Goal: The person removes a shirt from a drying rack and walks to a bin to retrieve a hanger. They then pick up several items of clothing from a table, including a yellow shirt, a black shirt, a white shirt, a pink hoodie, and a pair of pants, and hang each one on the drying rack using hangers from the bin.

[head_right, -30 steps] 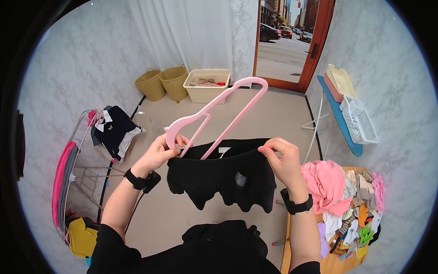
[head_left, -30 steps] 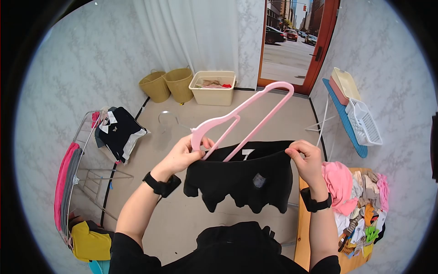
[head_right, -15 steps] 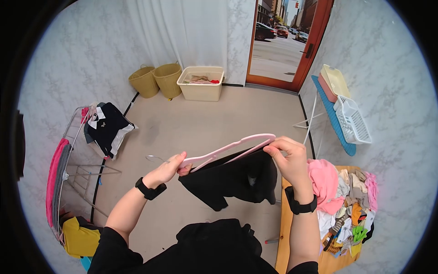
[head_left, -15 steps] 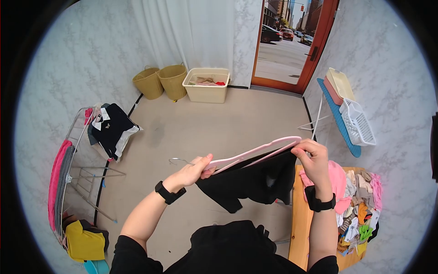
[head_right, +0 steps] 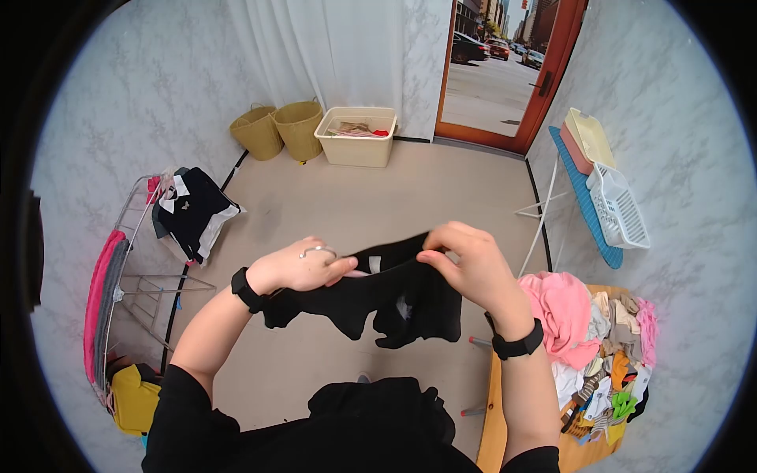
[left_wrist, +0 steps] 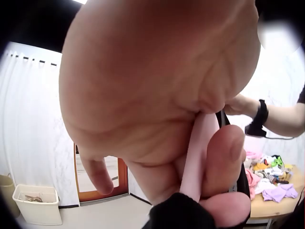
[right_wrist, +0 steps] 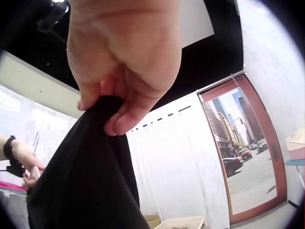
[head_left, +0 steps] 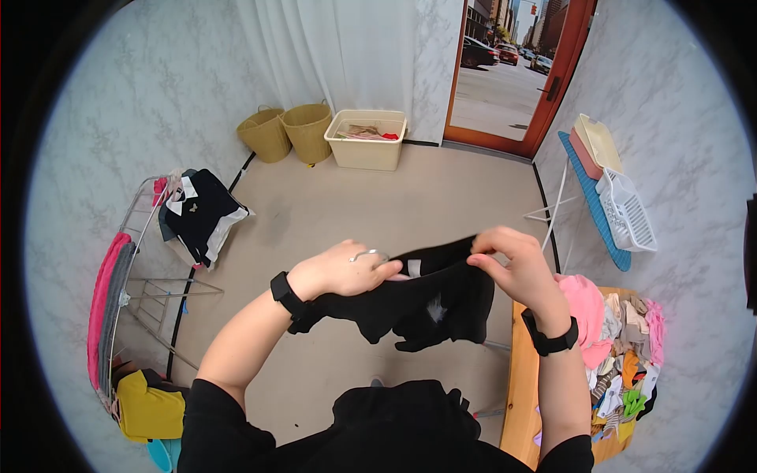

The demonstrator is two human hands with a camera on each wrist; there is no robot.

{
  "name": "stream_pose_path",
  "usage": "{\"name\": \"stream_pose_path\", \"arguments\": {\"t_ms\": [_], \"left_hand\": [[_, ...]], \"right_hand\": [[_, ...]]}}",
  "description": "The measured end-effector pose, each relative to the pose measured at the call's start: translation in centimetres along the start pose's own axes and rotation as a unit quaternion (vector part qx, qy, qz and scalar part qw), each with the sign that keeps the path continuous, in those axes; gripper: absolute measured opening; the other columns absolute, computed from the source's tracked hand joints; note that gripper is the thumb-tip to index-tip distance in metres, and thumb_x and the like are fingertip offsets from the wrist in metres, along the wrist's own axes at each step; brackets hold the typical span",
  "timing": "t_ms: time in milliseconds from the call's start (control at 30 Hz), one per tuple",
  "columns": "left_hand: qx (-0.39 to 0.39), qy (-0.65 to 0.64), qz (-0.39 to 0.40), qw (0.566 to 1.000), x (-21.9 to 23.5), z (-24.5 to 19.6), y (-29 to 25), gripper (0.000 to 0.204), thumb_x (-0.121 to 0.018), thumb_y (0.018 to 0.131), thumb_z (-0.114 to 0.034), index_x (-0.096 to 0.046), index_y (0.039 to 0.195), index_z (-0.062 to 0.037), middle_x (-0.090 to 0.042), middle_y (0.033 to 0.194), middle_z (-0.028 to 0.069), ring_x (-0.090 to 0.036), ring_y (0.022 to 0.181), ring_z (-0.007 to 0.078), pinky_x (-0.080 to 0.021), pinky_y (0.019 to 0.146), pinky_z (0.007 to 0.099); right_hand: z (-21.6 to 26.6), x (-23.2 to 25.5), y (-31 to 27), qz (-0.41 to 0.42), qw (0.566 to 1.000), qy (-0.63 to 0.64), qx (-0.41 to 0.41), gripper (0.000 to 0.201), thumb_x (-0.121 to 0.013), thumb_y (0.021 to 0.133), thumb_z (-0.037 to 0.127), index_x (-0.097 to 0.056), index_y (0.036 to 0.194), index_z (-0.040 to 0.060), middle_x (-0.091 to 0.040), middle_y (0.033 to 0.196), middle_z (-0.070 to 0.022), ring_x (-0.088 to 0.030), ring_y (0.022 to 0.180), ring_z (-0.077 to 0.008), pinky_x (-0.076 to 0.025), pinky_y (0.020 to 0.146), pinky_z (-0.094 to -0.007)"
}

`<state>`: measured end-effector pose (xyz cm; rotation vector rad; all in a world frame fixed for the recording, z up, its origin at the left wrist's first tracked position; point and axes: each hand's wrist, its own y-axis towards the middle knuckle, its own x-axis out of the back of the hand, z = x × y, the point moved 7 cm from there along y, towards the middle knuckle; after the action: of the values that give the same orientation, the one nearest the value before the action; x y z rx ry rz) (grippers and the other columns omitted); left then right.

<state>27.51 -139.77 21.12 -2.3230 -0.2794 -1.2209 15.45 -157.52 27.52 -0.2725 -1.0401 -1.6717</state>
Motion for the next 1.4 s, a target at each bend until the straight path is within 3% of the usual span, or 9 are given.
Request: {"name": "stream_pose_path", "arguments": {"t_ms": [233,400,467,567,667,833,1000,1300,1400], "left_hand": [[-0.043,-0.122,-0.121,0.984,5.9,-1.4,-1.1,0.064,-0.040,0.098,-0.052,-0.059,0.063,-0.0018,-0.045,0.051,0.0092,-0.046,0.055,0.0238,-0.039,0.058,0.0364],[-0.070,-0.178,-0.140,0.972,5.7,-1.1,-1.6,0.047,-0.055,0.094,-0.041,-0.062,0.071,-0.0014,-0.049,0.055,0.0093,-0.049,0.057,0.0218,-0.042,0.060,0.0345],[-0.270,-0.110,-0.340,0.894,7.5,-1.8,-4.0,0.027,-0.068,0.086,-0.027,-0.065,0.090,-0.0004,-0.057,0.067,0.0114,-0.054,0.064,0.0221,-0.046,0.066,0.0329],[-0.215,-0.046,-0.342,0.914,7.6,3.1,-5.4,0.033,-0.072,0.080,-0.018,-0.062,0.106,-0.0005,-0.063,0.081,0.0137,-0.059,0.072,0.0219,-0.049,0.072,0.0330],[0.017,-0.097,-0.253,0.963,6.7,7.8,-5.5,0.018,-0.070,0.081,-0.009,-0.063,0.092,0.0035,-0.061,0.069,0.0113,-0.052,0.061,0.0137,-0.045,0.059,0.0296],[-0.017,-0.046,-0.309,0.950,7.6,9.0,-6.4,0.014,-0.068,0.083,-0.007,-0.062,0.082,0.0052,-0.054,0.059,0.0156,-0.049,0.052,0.0158,-0.042,0.053,0.0288],[-0.047,0.091,-0.347,0.932,6.8,8.7,-7.1,0.014,-0.070,0.081,-0.015,-0.065,0.085,-0.0028,-0.061,0.070,0.0182,-0.061,0.066,0.0345,-0.048,0.060,0.0388],[0.022,0.155,-0.352,0.923,5.8,14.5,-7.9,0.019,-0.073,0.075,-0.016,-0.066,0.088,-0.0038,-0.064,0.072,0.0132,-0.063,0.071,0.0328,-0.050,0.065,0.0395],[-0.073,0.047,-0.364,0.928,6.2,7.7,-7.3,0.042,-0.076,0.075,-0.026,-0.063,0.110,-0.0062,-0.065,0.098,0.0104,-0.061,0.096,0.0298,-0.049,0.081,0.0380]], "right_hand": [[1.4,0.0,0.5,-0.010,0.987,-0.142,0.068,0.040,-0.077,0.076,0.025,-0.061,0.108,0.0072,-0.063,0.103,-0.0112,-0.059,0.097,-0.0271,-0.050,0.078,-0.0343],[1.0,-1.3,0.0,-0.069,0.984,-0.145,0.075,0.012,-0.068,0.081,0.012,-0.061,0.085,0.0046,-0.056,0.072,-0.0087,-0.055,0.068,-0.0292,-0.045,0.061,-0.0372],[0.9,0.1,-0.1,-0.095,0.978,-0.165,0.088,0.012,-0.069,0.080,0.012,-0.061,0.085,0.0045,-0.056,0.072,-0.0089,-0.055,0.068,-0.0289,-0.044,0.060,-0.0368],[0.5,2.5,-0.6,-0.138,0.969,-0.183,0.095,0.012,-0.069,0.079,0.010,-0.060,0.084,0.0037,-0.055,0.070,-0.0095,-0.053,0.065,-0.0287,-0.042,0.058,-0.0361],[0.1,4.4,-0.9,-0.164,0.964,-0.194,0.077,0.012,-0.070,0.078,0.008,-0.061,0.083,0.0016,-0.054,0.070,-0.0107,-0.052,0.064,-0.0283,-0.042,0.058,-0.0360],[-0.7,4.4,-0.8,-0.143,0.975,-0.157,0.062,0.012,-0.070,0.078,0.006,-0.061,0.085,0.0006,-0.055,0.071,-0.0108,-0.052,0.066,-0.0281,-0.042,0.060,-0.0359],[-1.9,3.4,-1.3,-0.117,0.982,-0.134,0.061,0.012,-0.070,0.078,0.005,-0.062,0.086,0.0008,-0.056,0.072,-0.0111,-0.053,0.069,-0.0280,-0.043,0.062,-0.0353],[-4.9,2.6,-3.4,-0.122,0.987,-0.106,0.005,0.011,-0.070,0.078,0.005,-0.064,0.086,0.0002,-0.058,0.072,-0.0115,-0.055,0.070,-0.0282,-0.044,0.063,-0.0356],[-4.1,0.8,-3.5,-0.130,0.987,-0.091,-0.004,0.010,-0.070,0.078,0.005,-0.064,0.085,0.0003,-0.059,0.072,-0.0118,-0.056,0.069,-0.0285,-0.045,0.063,-0.0357]]}}
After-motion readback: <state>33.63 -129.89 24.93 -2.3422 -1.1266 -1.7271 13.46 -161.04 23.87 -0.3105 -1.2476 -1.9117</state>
